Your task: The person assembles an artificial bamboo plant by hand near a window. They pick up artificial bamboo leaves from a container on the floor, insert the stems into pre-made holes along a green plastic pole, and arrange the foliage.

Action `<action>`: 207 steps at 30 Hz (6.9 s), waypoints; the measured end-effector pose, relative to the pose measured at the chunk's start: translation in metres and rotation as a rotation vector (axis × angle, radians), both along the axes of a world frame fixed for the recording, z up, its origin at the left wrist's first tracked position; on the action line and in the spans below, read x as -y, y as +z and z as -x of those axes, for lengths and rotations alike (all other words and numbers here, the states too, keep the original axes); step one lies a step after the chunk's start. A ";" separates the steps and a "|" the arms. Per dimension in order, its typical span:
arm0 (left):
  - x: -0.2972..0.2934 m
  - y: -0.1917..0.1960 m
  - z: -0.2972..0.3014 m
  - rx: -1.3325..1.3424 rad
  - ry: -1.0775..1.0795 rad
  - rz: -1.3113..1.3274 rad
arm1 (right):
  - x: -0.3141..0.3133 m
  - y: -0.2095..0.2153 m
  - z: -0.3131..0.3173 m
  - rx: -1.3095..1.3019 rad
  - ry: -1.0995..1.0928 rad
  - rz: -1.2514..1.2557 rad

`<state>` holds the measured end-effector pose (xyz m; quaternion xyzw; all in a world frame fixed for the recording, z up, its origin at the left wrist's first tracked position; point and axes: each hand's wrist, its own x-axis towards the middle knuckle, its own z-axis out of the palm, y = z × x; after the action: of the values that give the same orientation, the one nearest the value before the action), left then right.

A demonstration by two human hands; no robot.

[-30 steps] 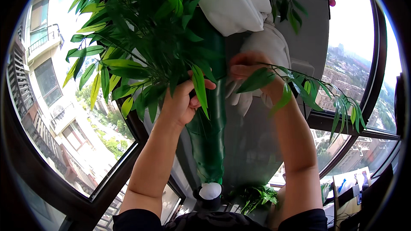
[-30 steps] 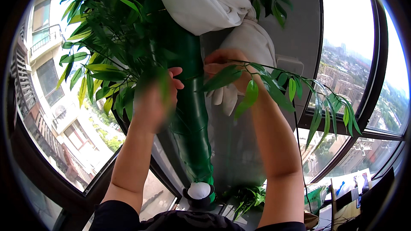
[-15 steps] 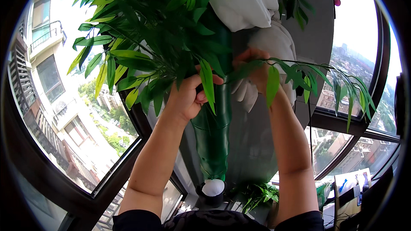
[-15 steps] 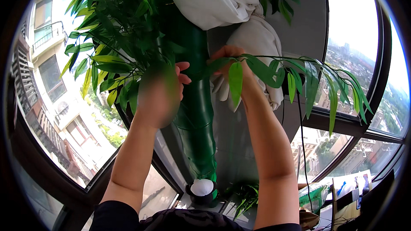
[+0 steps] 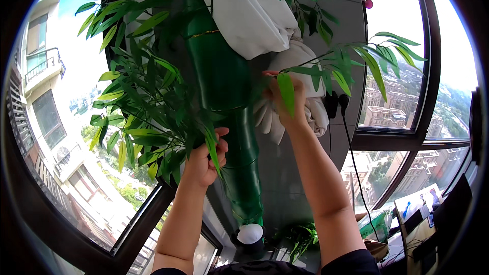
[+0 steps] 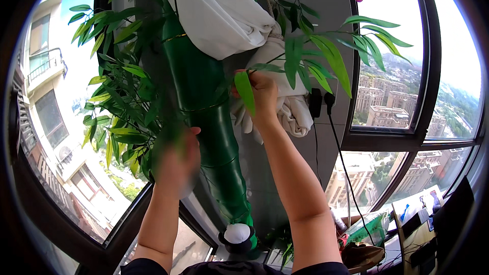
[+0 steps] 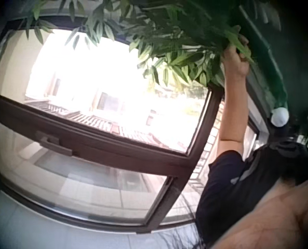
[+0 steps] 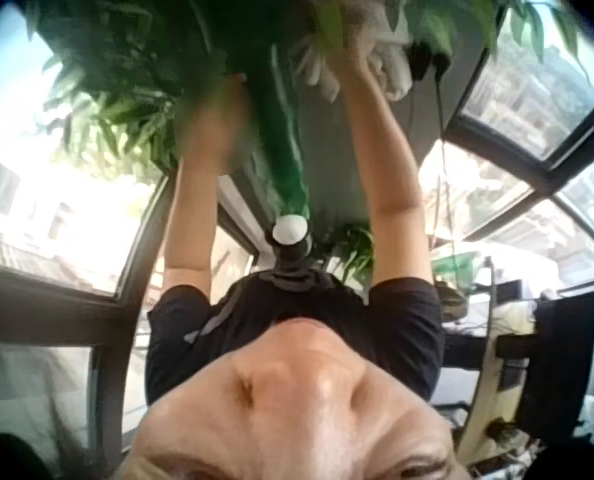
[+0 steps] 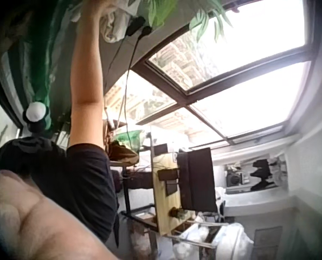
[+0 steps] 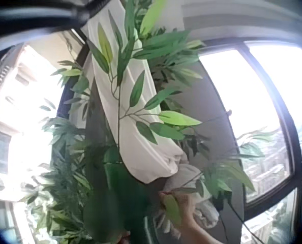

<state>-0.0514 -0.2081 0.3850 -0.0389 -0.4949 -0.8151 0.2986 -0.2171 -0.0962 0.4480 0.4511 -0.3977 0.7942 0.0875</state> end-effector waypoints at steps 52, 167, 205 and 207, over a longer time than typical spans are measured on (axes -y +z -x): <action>-0.044 -0.093 -0.034 0.256 -0.183 -0.012 | -0.030 -0.119 -0.076 -0.017 0.473 -0.628; 0.065 0.032 0.012 -0.305 -0.095 -0.216 | 0.088 0.038 -0.130 -0.965 -0.963 -0.418; 0.053 0.037 0.046 -0.092 0.219 -0.019 | 0.071 0.038 -0.093 -0.733 -0.847 -0.380; 0.065 0.034 0.053 -0.161 0.356 0.151 | 0.072 0.038 -0.102 -0.721 -0.839 -0.382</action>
<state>-0.1044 -0.2730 0.4188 -0.0382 -0.5283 -0.7042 0.4728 -0.1153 -0.1686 0.4864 0.5045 -0.6237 0.4021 0.4413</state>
